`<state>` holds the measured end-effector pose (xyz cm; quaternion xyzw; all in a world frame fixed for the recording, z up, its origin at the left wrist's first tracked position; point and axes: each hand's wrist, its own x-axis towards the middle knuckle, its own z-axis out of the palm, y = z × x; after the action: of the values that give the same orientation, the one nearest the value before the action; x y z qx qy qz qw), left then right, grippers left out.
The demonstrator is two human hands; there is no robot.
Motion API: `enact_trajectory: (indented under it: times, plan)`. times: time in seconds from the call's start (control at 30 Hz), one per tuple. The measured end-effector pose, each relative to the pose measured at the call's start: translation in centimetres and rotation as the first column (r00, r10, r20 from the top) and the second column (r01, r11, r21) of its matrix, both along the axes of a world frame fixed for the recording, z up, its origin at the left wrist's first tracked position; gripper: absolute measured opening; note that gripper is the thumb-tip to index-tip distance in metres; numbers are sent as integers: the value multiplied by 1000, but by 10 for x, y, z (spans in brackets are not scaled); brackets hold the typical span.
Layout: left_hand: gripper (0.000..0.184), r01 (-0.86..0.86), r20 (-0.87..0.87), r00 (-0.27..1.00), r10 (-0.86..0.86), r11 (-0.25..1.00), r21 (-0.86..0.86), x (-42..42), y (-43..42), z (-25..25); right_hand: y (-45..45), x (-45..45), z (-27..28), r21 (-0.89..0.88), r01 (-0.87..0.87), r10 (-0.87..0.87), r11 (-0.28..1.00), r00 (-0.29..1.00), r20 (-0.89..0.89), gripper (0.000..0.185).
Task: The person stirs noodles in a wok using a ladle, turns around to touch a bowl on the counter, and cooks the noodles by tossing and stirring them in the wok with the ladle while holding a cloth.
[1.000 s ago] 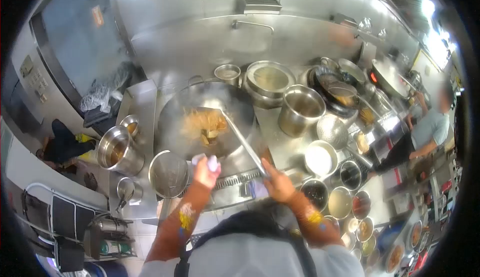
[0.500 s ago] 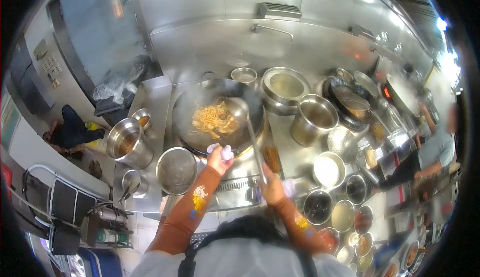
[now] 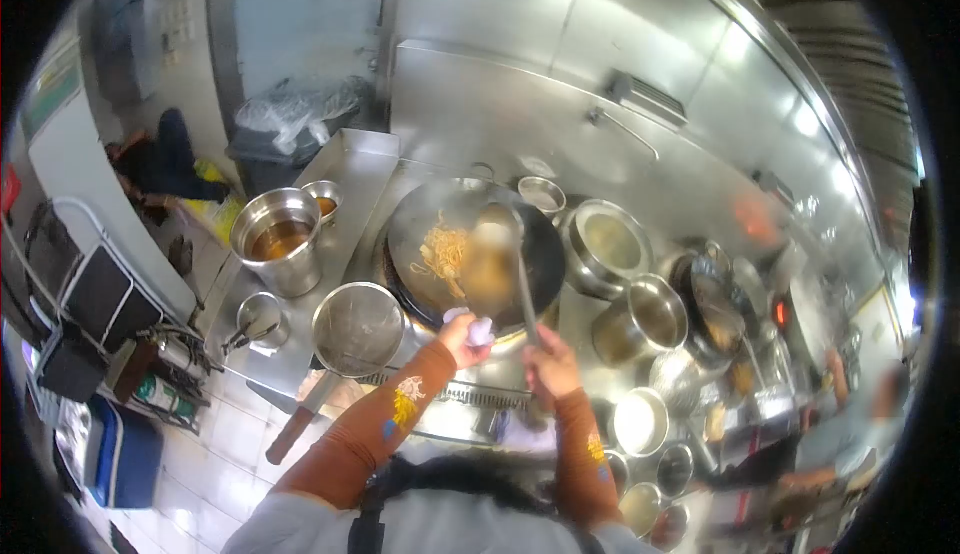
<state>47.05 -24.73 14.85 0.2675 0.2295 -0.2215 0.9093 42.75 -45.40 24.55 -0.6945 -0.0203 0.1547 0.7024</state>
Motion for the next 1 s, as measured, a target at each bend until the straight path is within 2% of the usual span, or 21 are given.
enact_trajectory:
  times: [0.1, 0.2, 0.3, 0.33, 0.37, 0.43, 0.5, 0.6, 0.67, 0.73, 0.77, 0.8, 0.83, 0.93, 0.97, 1.0]
  plan:
    - [26, -49, -32, 998, 51, 997, 59, 1, -5, -2, 3, 43, 8, -198, 82, -70, 977, 995, 68, 64]
    - [26, -84, -29, 996, 87, 992, 90, 3, -4, 1, 11, 83, 0, -180, 31, -29, 983, 1000, 11, 65]
    - [26, -73, -1, 997, 74, 991, 112, 2, -5, -5, 24, 77, 10, -292, -239, 240, 926, 970, -32, 67]
    - [26, -67, -4, 998, 68, 990, 122, 1, -4, -7, 13, 85, -14, -522, -312, 405, 794, 911, 72, 68]
    - [26, -58, -6, 998, 60, 989, 135, 1, -3, -5, 1, 74, -13, -720, -231, 520, 655, 829, 207, 67]
    - [24, -98, 2, 995, 98, 985, 141, -1, -4, -1, -29, 48, 0, -937, 98, 759, 336, 561, 331, 66]
    - [23, -119, -4, 993, 121, 983, 141, -4, -8, 8, -67, 35, 32, -959, 97, 703, 266, 661, 262, 59]
    - [23, -115, -30, 992, 121, 982, 151, -8, -7, 15, -79, 6, 63, -976, 3, 540, 218, 833, 123, 62]
    - [24, -94, -17, 995, 98, 981, 167, -10, -6, 17, -92, -2, 3, -873, 95, 494, 478, 792, 358, 64]
    - [24, -104, -10, 994, 106, 986, 130, -4, -6, 9, -84, -19, -37, -715, 121, 351, 688, 808, 474, 64]
    - [24, -105, -14, 994, 108, 988, 114, -3, -6, 1, -66, -35, -51, -625, 108, 255, 773, 850, 461, 63]
    - [19, -80, 3, 997, 80, 996, 40, -2, -3, -7, -51, -48, -69, -589, 151, 211, 794, 840, 499, 63]
    - [19, -63, 14, 998, 62, 997, 53, -4, -2, -2, -37, -57, -81, -548, 192, 164, 814, 829, 535, 62]
    - [21, -19, 33, 999, 16, 996, 87, -10, 1, 6, -19, -78, -96, -422, 142, 112, 895, 845, 523, 68]
    - [23, -68, -10, 998, 69, 992, 107, -8, -3, 6, -18, -83, -98, -426, 148, 119, 892, 835, 538, 68]
    - [24, -46, -10, 999, 47, 992, 120, -5, -2, 3, -17, -81, -94, -429, 162, 121, 888, 820, 560, 68]
